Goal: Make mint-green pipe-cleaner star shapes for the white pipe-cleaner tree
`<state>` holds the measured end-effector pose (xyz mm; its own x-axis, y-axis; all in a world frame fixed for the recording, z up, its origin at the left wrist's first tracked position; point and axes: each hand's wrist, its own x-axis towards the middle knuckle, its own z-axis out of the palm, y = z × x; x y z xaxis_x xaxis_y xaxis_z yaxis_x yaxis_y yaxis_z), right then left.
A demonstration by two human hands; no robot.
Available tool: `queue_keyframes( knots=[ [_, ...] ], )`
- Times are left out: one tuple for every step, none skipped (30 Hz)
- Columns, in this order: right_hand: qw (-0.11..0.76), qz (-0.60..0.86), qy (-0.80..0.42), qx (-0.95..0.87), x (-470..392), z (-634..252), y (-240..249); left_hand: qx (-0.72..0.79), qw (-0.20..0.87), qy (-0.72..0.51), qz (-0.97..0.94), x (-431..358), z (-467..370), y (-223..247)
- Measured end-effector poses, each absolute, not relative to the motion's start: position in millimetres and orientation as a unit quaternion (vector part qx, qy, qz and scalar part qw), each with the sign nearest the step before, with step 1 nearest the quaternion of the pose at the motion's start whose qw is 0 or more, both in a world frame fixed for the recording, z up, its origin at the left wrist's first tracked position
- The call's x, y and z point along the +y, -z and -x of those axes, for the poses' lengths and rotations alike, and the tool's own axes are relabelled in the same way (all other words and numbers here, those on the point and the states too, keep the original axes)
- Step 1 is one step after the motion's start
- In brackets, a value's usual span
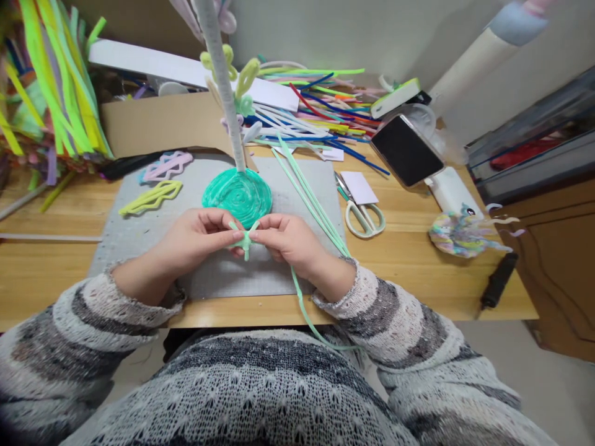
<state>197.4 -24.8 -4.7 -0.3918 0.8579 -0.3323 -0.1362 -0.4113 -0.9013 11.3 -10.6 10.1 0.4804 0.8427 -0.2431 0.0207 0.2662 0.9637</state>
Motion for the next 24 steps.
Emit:
queue_keyframes(
  knots=[
    [0.349, 0.431, -0.716, -0.424, -25.3, -196.9, 5.2, 0.415, 0.674, -0.305, -0.529, -10.7, -11.3, -10.1],
    [0.355, 0.431, -0.71, -0.43, -25.8, -196.3, 5.6, 0.419, 0.668, -0.311, -0.531, -10.9, -11.5, -9.7],
    [0.361, 0.431, -0.704, -0.433, -26.2, -195.7, 6.0, 0.423, 0.663, -0.316, -0.531, -11.1, -11.9, -9.0],
    [0.368, 0.43, -0.7, -0.436, -26.6, -195.1, 6.1, 0.425, 0.66, -0.322, -0.529, -11.3, -12.4, -8.3],
    [0.375, 0.429, -0.696, -0.437, -26.7, -194.6, 6.1, 0.427, 0.659, -0.329, -0.525, -11.4, -13.0, -7.5],
    [0.382, 0.428, -0.694, -0.435, -26.7, -194.3, 5.8, 0.427, 0.659, -0.336, -0.52, -11.4, -13.6, -6.8],
    [0.387, 0.426, -0.694, -0.433, -26.6, -194.2, 5.4, 0.425, 0.664, -0.339, -0.514, -11.4, -14.0, -6.2],
    [0.39, 0.425, -0.696, -0.428, -26.4, -194.3, 4.9, 0.42, 0.671, -0.338, -0.508, -11.3, -14.4, -5.8],
    [0.388, 0.424, -0.701, -0.423, -26.1, -194.5, 4.5, 0.415, 0.68, -0.338, -0.501, -11.0, -14.6, -5.6],
    [0.384, 0.424, -0.707, -0.417, -25.7, -195.0, 4.3, 0.409, 0.689, -0.34, -0.492, -10.8, -14.6, -5.6],
    [0.378, 0.424, -0.712, -0.413, -25.5, -195.4, 4.3, 0.404, 0.695, -0.344, -0.485, -10.5, -14.4, -5.8],
    [0.372, 0.423, -0.716, -0.412, -25.3, -195.9, 4.6, 0.401, 0.695, -0.352, -0.482, -10.3, -14.2, -6.1],
    [0.368, 0.422, -0.718, -0.413, -25.1, -196.2, 5.1, 0.4, 0.689, -0.361, -0.485, -10.1, -13.8, -6.6],
    [0.366, 0.421, -0.718, -0.417, -25.1, -196.5, 5.7, 0.398, 0.678, -0.37, -0.494, -10.0, -13.3, -7.1],
    [0.364, 0.42, -0.716, -0.421, -25.2, -196.6, 6.2, 0.396, 0.666, -0.377, -0.507, -9.9, -12.8, -7.7],
    [0.364, 0.42, -0.715, -0.425, -25.3, -196.6, 6.7, 0.394, 0.655, -0.38, -0.521, -9.9, -12.2, -8.2],
    [0.363, 0.42, -0.714, -0.427, -25.5, -196.5, 6.8, 0.391, 0.647, -0.382, -0.532, -9.9, -11.8, -8.6],
    [0.362, 0.42, -0.715, -0.426, -25.6, -196.4, 6.7, 0.389, 0.644, -0.383, -0.537, -9.9, -11.5, -8.7],
    [0.36, 0.419, -0.718, -0.424, -25.8, -196.2, 6.3, 0.39, 0.645, -0.383, -0.534, -9.9, -11.4, -8.4],
    [0.36, 0.418, -0.72, -0.421, -26.0, -196.0, 5.6, 0.393, 0.65, -0.383, -0.526, -9.9, -11.5, -7.8],
    [0.364, 0.417, -0.721, -0.417, -26.2, -195.6, 4.9, 0.396, 0.66, -0.381, -0.512, -10.0, -12.0, -6.8],
    [0.371, 0.416, -0.721, -0.412, -26.4, -195.2, 4.3, 0.396, 0.671, -0.38, -0.498, -10.1, -12.8, -5.5],
    [0.382, 0.415, -0.719, -0.407, -26.7, -194.7, 3.9, 0.394, 0.682, -0.379, -0.486, -10.3, -13.9, -4.1],
    [0.394, 0.415, -0.715, -0.403, -27.1, -194.0, 3.9, 0.39, 0.688, -0.378, -0.482, -10.7, -15.1, -2.7]
  ],
)
